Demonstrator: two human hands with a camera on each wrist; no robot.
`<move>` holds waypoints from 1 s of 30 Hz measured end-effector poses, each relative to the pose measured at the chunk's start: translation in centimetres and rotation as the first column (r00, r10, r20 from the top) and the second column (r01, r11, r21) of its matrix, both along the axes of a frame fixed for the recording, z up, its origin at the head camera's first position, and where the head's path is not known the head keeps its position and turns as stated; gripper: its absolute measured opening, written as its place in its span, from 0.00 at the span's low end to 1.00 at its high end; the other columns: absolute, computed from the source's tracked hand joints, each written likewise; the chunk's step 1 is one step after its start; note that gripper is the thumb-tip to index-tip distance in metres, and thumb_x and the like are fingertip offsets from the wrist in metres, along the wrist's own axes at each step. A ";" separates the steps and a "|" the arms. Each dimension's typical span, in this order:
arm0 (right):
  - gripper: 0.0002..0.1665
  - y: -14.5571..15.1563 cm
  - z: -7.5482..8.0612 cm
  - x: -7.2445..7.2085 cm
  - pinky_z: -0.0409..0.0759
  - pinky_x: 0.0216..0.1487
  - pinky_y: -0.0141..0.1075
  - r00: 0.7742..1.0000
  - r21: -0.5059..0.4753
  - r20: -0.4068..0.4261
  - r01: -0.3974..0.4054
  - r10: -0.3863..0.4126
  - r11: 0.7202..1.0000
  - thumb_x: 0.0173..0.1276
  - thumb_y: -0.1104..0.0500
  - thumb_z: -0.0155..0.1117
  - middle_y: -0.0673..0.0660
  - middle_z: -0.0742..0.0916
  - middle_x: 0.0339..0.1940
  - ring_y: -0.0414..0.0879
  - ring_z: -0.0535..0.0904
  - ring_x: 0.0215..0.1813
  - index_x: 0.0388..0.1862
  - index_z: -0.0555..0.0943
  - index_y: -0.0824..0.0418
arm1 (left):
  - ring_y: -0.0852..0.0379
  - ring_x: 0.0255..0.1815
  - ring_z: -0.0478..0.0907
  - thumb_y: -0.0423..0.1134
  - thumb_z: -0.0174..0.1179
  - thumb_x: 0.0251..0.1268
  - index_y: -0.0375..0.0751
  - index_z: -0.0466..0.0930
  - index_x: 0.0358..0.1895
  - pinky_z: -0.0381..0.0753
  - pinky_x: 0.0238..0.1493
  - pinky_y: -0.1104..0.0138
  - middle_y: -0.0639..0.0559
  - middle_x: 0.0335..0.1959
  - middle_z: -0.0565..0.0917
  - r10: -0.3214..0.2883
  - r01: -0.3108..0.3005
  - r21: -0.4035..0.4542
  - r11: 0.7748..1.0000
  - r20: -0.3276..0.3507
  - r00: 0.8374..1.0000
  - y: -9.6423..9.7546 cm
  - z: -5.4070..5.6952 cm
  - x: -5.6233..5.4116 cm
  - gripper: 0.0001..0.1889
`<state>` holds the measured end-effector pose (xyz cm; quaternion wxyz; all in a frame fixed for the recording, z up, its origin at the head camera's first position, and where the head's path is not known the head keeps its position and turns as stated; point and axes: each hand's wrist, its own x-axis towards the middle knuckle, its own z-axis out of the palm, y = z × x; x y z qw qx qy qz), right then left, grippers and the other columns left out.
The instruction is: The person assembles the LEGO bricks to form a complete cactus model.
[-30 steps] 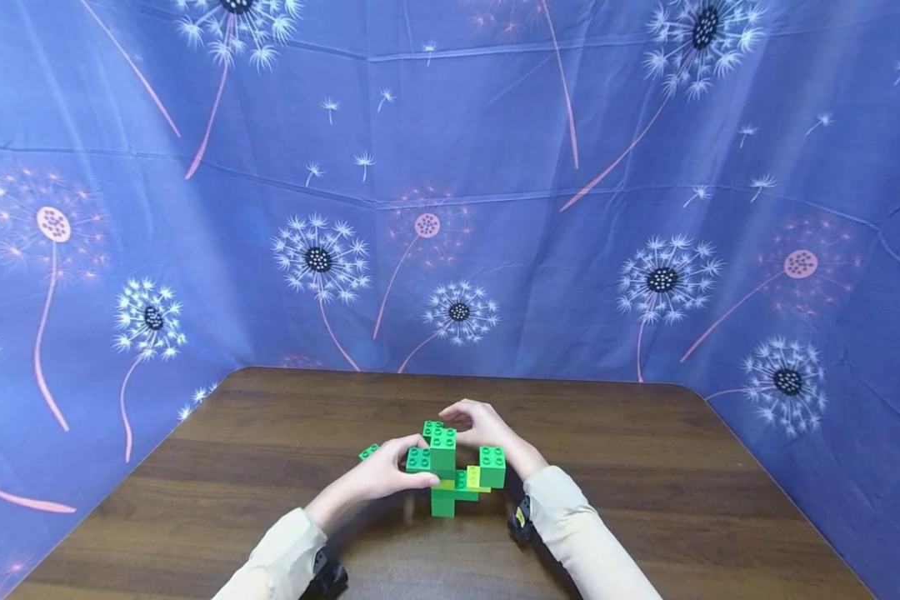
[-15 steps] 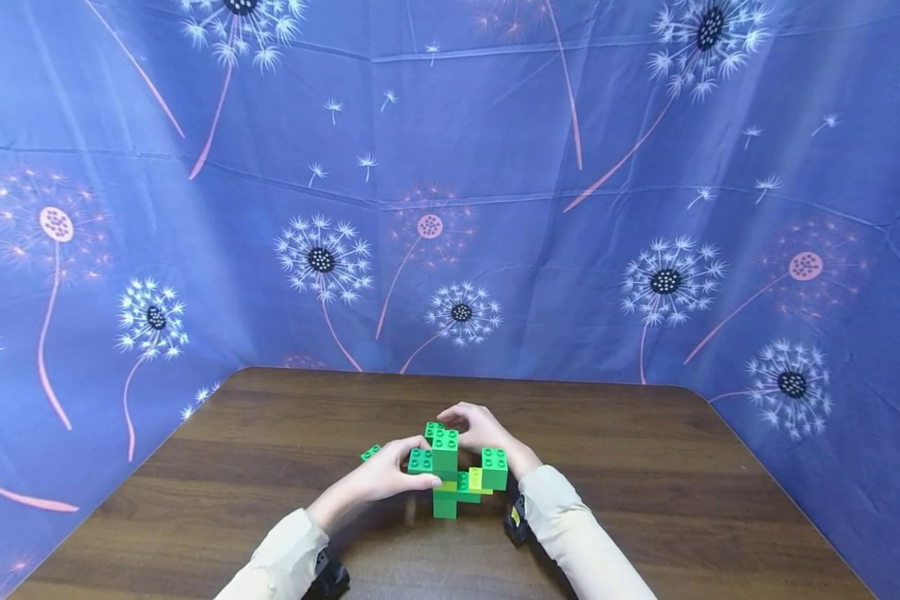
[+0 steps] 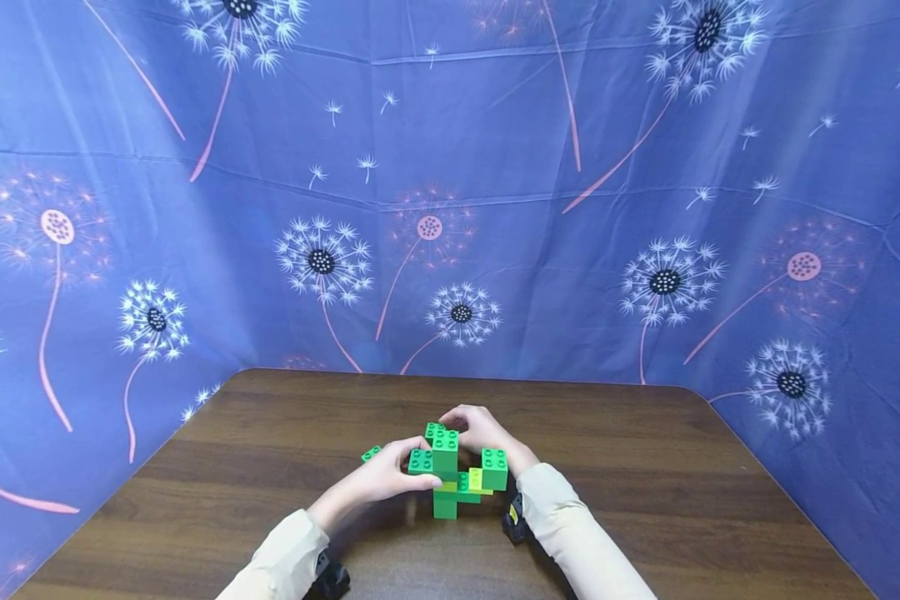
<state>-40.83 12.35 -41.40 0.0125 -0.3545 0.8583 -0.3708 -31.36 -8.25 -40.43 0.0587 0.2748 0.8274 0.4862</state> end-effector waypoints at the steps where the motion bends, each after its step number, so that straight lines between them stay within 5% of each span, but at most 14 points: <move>1: 0.20 0.0 0.0 0.0 0.79 0.50 0.43 1.000 -0.001 0.000 0.002 -0.002 1.000 0.59 0.59 0.69 0.59 0.86 0.44 0.52 0.82 0.47 0.49 0.80 0.65 | 0.67 0.33 0.75 0.47 0.67 0.56 0.44 0.75 0.39 0.74 0.38 0.71 0.60 0.31 0.80 0.001 -0.001 -0.002 1.000 0.003 1.000 0.0 0.0 0.0 0.15; 18: 0.17 2.0 0.4 0.4 0.81 0.45 0.39 0.998 -0.011 -0.053 -0.021 0.020 1.000 0.59 0.66 0.66 0.66 0.85 0.43 0.56 0.83 0.44 0.47 0.79 0.72 | 0.66 0.29 0.73 0.48 0.66 0.56 0.47 0.74 0.38 0.73 0.35 0.71 0.61 0.26 0.78 0.010 -0.010 0.000 1.000 0.021 1.000 -0.1 -0.2 0.0 0.14; 30: 0.20 3.0 0.9 1.5 0.79 0.44 0.39 1.000 0.032 0.009 0.017 -0.018 0.999 0.60 0.65 0.64 0.65 0.84 0.45 0.56 0.82 0.45 0.52 0.78 0.72 | 0.67 0.28 0.72 0.49 0.67 0.55 0.48 0.74 0.38 0.72 0.34 0.71 0.62 0.25 0.77 0.022 -0.022 -0.018 1.000 -0.011 1.000 0.0 -0.1 0.1 0.14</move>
